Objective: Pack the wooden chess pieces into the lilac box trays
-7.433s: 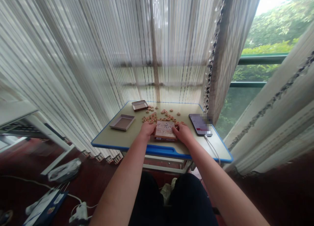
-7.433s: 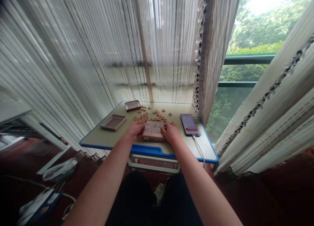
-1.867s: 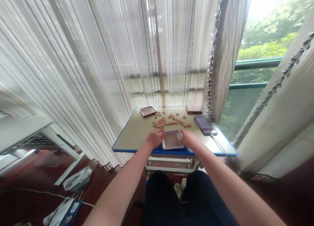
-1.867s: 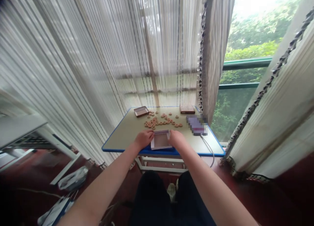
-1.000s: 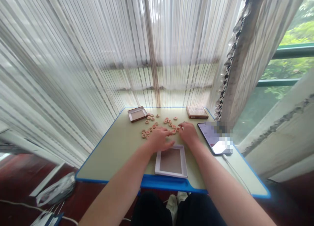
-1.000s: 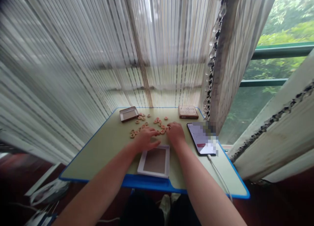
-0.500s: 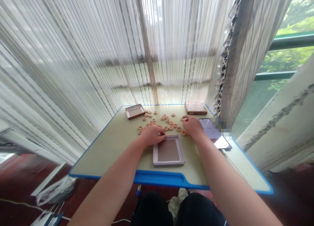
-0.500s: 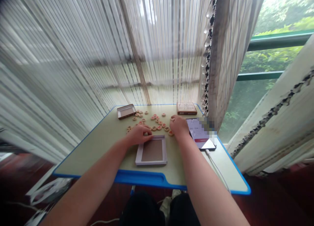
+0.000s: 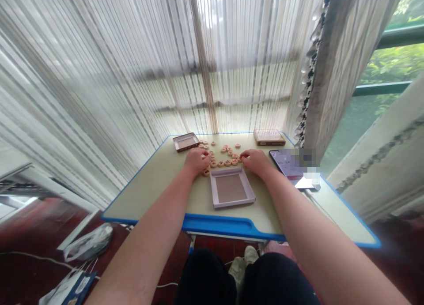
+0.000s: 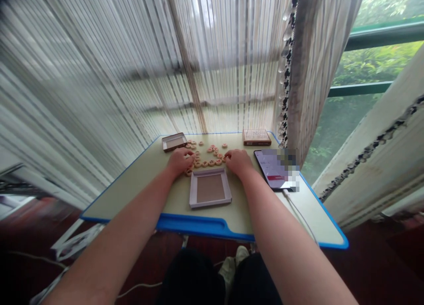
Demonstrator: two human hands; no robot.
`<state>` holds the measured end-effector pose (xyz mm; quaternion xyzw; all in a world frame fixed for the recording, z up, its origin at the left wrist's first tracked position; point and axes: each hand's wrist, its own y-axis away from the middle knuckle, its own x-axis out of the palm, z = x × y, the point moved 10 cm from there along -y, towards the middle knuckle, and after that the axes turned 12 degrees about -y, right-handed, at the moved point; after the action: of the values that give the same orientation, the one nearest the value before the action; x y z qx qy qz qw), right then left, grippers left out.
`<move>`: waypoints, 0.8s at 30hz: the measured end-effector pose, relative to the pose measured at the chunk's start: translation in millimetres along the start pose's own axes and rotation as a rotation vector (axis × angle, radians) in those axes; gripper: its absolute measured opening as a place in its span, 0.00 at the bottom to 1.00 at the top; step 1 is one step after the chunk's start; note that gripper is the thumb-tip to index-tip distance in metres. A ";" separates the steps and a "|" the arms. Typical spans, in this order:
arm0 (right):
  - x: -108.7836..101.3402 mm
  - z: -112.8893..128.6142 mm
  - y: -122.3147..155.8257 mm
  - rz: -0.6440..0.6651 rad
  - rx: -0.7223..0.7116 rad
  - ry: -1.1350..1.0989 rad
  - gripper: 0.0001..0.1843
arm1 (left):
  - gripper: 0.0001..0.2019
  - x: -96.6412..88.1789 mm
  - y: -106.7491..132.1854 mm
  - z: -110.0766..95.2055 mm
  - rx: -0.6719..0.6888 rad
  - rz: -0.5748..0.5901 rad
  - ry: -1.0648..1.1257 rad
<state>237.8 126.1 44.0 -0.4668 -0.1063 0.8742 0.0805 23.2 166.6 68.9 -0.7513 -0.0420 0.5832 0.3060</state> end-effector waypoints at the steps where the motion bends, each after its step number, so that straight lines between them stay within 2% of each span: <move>1: 0.4 -1.0 -0.1 0.004 0.008 0.000 0.15 | 0.12 0.0 0.9 -3.4 0.023 0.007 0.022; 5: 0.1 -3.8 0.8 -0.020 0.032 -0.014 0.19 | 0.10 -3.2 6.4 -30.7 0.194 -0.004 0.096; 8: 1.4 -2.2 0.7 -0.028 0.017 -0.002 0.21 | 0.10 -2.5 6.1 -34.3 0.206 -0.049 0.098; 11: -1.0 -4.4 -0.1 -0.058 0.037 -0.011 0.24 | 0.11 0.0 -1.1 -10.4 0.046 -0.088 0.204; 15: 0.1 -2.7 5.1 -0.037 0.067 0.020 0.23 | 0.14 1.2 -0.9 49.8 -0.364 -0.197 0.473; 17: -3.9 3.3 11.2 -0.065 0.081 0.110 0.22 | 0.14 4.2 2.3 64.9 -0.466 -0.188 0.442; 21: -13.6 33.4 10.5 -0.130 0.014 0.270 0.20 | 0.10 10.0 0.1 57.4 -0.389 -0.101 0.297; 24: -7.0 51.0 -14.9 -0.064 -0.027 0.270 0.18 | 0.11 11.5 -2.4 46.5 -0.309 -0.069 0.253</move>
<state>199.8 133.2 81.1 -0.5777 -0.1211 0.7989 0.1157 -14.5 192.6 54.1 -0.8547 -0.1180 0.4599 0.2098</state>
